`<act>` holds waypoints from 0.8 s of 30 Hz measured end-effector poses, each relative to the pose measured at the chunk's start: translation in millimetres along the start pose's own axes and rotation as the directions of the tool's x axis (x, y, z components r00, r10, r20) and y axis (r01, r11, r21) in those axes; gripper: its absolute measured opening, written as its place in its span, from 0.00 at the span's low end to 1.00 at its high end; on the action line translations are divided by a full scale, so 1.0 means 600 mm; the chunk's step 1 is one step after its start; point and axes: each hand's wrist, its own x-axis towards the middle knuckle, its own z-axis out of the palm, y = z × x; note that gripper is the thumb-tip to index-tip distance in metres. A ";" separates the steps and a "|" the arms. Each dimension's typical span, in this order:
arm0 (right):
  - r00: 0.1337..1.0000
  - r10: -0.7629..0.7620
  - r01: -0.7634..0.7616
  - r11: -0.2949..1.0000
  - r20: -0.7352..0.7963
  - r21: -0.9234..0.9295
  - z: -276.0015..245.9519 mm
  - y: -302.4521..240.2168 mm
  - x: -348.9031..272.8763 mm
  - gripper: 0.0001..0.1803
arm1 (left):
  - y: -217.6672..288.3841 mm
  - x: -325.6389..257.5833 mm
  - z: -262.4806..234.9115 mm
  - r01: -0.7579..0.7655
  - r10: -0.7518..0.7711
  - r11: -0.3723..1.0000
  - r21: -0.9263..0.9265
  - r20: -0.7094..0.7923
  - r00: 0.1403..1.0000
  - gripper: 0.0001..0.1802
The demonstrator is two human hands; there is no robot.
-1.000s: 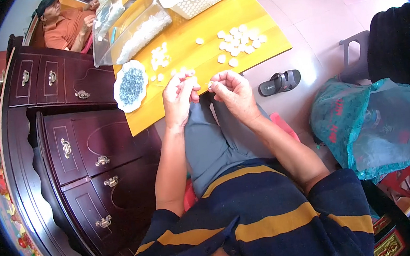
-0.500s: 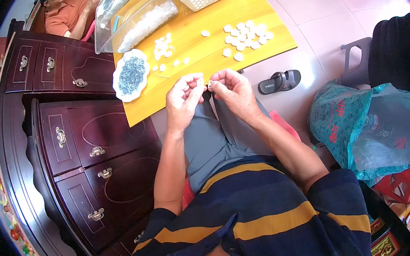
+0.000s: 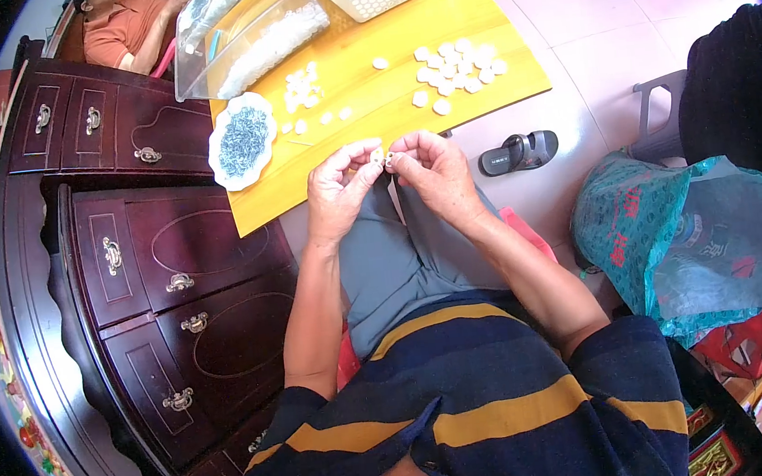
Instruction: Assembling small white plastic components with tiny metal pins.
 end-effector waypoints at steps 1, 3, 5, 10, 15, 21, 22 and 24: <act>1.000 0.006 -0.006 1.000 0.004 -0.001 0.000 0.000 0.000 0.07 | -0.001 0.001 0.000 0.000 0.000 1.000 0.000 -0.001 1.000 0.13; 1.000 0.007 -0.007 1.000 0.002 -0.009 -0.001 0.000 -0.001 0.07 | -0.005 0.002 -0.001 -0.047 0.047 0.999 0.008 0.034 0.998 0.12; 1.000 0.007 -0.007 1.000 0.001 -0.016 -0.001 0.000 -0.001 0.07 | -0.005 0.003 -0.004 -0.064 0.061 0.997 0.051 0.044 0.997 0.12; 0.998 0.028 -0.031 0.999 0.061 0.043 -0.005 0.008 0.002 0.08 | -0.012 0.003 -0.012 -0.088 0.083 0.989 0.115 0.055 0.995 0.11; 0.980 0.165 -0.169 0.985 0.112 0.025 -0.005 0.000 0.000 0.08 | -0.007 0.004 -0.018 -0.118 0.099 0.976 0.182 0.114 0.989 0.11; 0.969 0.218 -0.227 0.971 0.112 0.079 -0.005 -0.005 0.000 0.09 | 0.035 -0.007 0.008 -0.116 0.086 0.902 0.416 0.090 0.992 0.24; 0.971 0.223 -0.233 0.965 0.092 0.119 -0.006 -0.003 0.001 0.09 | 0.043 -0.008 0.015 -0.157 0.116 0.827 0.540 0.108 0.987 0.30; 0.969 0.225 -0.238 0.961 0.098 0.140 -0.004 -0.002 0.000 0.09 | 0.033 -0.008 0.023 -0.249 0.240 0.716 0.652 0.105 0.965 0.29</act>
